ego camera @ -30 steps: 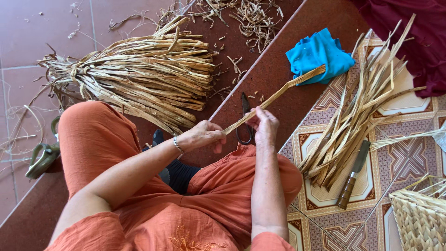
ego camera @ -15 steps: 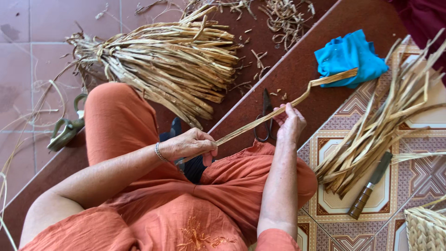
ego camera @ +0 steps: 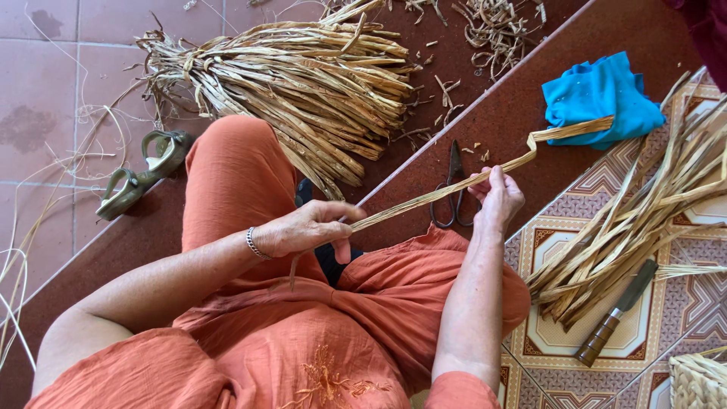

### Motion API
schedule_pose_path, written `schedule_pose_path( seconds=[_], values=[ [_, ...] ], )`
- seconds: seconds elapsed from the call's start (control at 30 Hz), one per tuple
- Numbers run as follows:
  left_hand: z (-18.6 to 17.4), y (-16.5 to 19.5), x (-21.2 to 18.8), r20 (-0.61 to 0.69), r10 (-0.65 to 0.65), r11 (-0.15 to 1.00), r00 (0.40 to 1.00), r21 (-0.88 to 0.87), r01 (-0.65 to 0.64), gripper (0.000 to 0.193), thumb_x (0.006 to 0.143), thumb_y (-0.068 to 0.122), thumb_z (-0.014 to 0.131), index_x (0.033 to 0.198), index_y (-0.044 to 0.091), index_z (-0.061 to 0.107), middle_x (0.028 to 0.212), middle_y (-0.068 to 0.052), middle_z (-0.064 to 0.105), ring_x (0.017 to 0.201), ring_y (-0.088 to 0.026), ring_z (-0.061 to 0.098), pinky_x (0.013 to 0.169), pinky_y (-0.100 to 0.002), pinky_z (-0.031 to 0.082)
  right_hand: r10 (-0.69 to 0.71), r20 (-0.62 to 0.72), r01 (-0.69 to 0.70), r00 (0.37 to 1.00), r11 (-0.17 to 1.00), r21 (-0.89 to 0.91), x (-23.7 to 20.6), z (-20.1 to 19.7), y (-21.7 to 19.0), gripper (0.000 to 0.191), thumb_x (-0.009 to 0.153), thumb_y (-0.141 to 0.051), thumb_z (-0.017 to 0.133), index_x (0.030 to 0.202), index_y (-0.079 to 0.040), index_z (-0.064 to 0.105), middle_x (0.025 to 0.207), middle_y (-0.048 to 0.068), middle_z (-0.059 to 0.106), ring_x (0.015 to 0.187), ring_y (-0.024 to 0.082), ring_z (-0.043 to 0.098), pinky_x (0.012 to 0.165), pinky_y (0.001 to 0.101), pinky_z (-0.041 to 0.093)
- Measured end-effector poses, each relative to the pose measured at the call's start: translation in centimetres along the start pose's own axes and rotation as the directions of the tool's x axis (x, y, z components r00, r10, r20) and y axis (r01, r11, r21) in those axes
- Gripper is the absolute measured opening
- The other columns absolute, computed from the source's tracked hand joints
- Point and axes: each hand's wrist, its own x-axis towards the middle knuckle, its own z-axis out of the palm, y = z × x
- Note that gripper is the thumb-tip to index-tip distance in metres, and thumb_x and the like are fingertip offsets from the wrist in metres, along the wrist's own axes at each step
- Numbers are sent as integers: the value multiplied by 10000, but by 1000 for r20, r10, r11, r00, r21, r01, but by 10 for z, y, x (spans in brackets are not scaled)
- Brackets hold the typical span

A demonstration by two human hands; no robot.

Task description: The person sits on the floor and repeatedly picks up dried straw stalks, splits them with a knife, and trims them with scissors. The trimmed pieces are placed into a nearby woven basket.

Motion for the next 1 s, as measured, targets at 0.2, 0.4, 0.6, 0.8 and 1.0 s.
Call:
schedule_pose_path(
  seconds=[0.2, 0.4, 0.6, 0.8, 1.0],
  values=[
    [-14, 23, 3, 61, 245, 947, 968, -228, -225, 284, 1068, 207, 525, 1250, 14, 626, 869, -156, 750, 875, -190, 719, 908, -327, 529, -14, 165, 96, 986, 858, -504, -23, -19, -13, 283, 1011, -326, 646, 988, -57, 730, 813, 106, 754, 668, 150, 703, 573, 305, 565],
    [-23, 51, 21, 164, 556, 628, 815, -725, -283, 358, 1014, 194, 458, 1198, -37, 659, 1189, -238, 720, 1164, -352, 692, 1130, -468, 473, -271, 341, 427, 900, 397, -813, -35, -21, 8, 222, 923, -288, 775, 1003, -81, 765, 991, 141, 708, 893, 289, 694, 811, 438, 559],
    [-49, 59, 51, -163, 601, 619, 782, -524, -585, 322, 1096, 223, 486, 1217, -28, 647, 1135, -198, 729, 1053, -293, 719, 986, -437, 567, -157, 361, 391, 919, 257, -884, -33, -10, 19, 513, 688, -228, 863, 1121, -69, 639, 1061, 182, 704, 977, 366, 688, 840, 482, 541],
    [-73, 43, 103, -487, 630, 710, 606, 45, -702, 237, 1083, 189, 680, 1092, -39, 745, 886, 7, 622, 786, -56, 524, 702, -228, 427, -51, 330, 334, 943, 183, -925, -30, 5, 19, 482, 738, -166, 764, 1172, -102, 566, 1040, 220, 723, 1011, 407, 688, 922, 510, 530],
    [-83, 45, 150, -570, 552, 754, 609, 28, -657, 185, 1027, 199, 669, 1013, 17, 696, 793, 35, 642, 685, -28, 552, 609, -200, 470, -29, 281, 277, 959, 294, -915, -43, 4, -1, 458, 732, -201, 752, 1140, -89, 577, 1005, 232, 716, 956, 437, 690, 877, 520, 528]
  ],
)
